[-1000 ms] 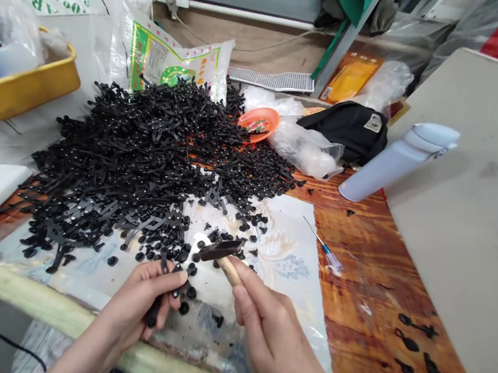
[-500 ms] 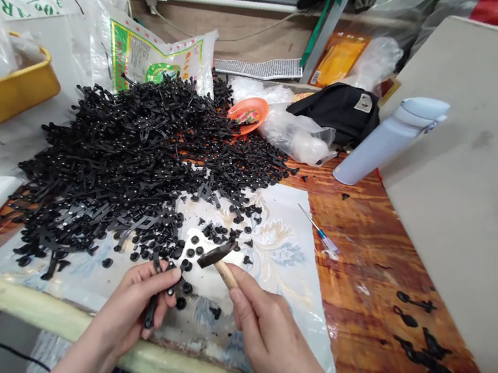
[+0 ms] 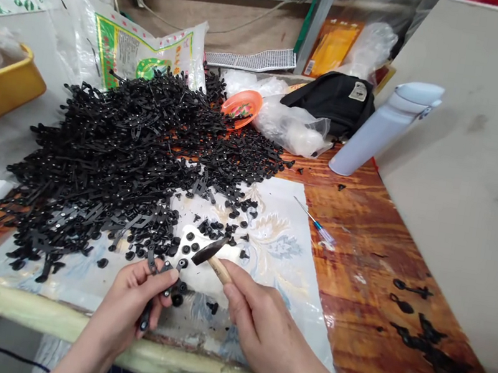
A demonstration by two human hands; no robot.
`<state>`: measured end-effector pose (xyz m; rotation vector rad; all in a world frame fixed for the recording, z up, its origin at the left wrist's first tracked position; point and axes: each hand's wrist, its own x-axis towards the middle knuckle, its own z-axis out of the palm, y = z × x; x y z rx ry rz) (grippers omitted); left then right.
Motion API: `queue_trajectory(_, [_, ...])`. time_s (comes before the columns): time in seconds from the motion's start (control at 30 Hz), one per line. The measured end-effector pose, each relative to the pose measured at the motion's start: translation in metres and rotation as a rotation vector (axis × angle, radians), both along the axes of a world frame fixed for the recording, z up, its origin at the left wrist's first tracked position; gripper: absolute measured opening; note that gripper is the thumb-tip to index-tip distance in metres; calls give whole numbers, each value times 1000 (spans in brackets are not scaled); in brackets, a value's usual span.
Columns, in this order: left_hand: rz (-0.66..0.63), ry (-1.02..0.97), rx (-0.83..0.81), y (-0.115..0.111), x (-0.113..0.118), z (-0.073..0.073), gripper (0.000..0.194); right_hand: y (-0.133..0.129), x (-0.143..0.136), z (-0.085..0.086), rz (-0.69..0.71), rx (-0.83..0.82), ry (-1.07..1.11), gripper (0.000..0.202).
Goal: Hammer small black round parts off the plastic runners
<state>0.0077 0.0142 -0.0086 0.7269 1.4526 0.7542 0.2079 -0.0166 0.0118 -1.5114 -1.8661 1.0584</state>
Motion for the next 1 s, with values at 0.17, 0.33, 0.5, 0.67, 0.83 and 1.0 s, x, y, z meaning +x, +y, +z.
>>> queue_trajectory(0.17, [1, -11, -22, 2, -1, -2, 38, 3, -2, 2, 44, 14, -65, 38])
queue_trajectory(0.33, [19, -50, -23, 0, -1, -2, 39, 7, -4, 6, 84, 173, -71, 44])
queue_trajectory(0.5, [25, -72, -45, 1, 0, -1, 38, 9, -14, -2, 181, 174, -248, 47])
queue_trajectory(0.67, [10, -79, -66, 3, -2, -3, 37, 10, -14, 3, 122, 156, -119, 43])
queue_trajectory(0.83, [-25, -83, -109, 6, -5, -4, 38, 8, -15, -4, 139, 204, -218, 48])
queue_trajectory(1.0, [-33, -63, -132, 9, -4, 0, 37, 7, -17, -7, 90, 199, -181, 46])
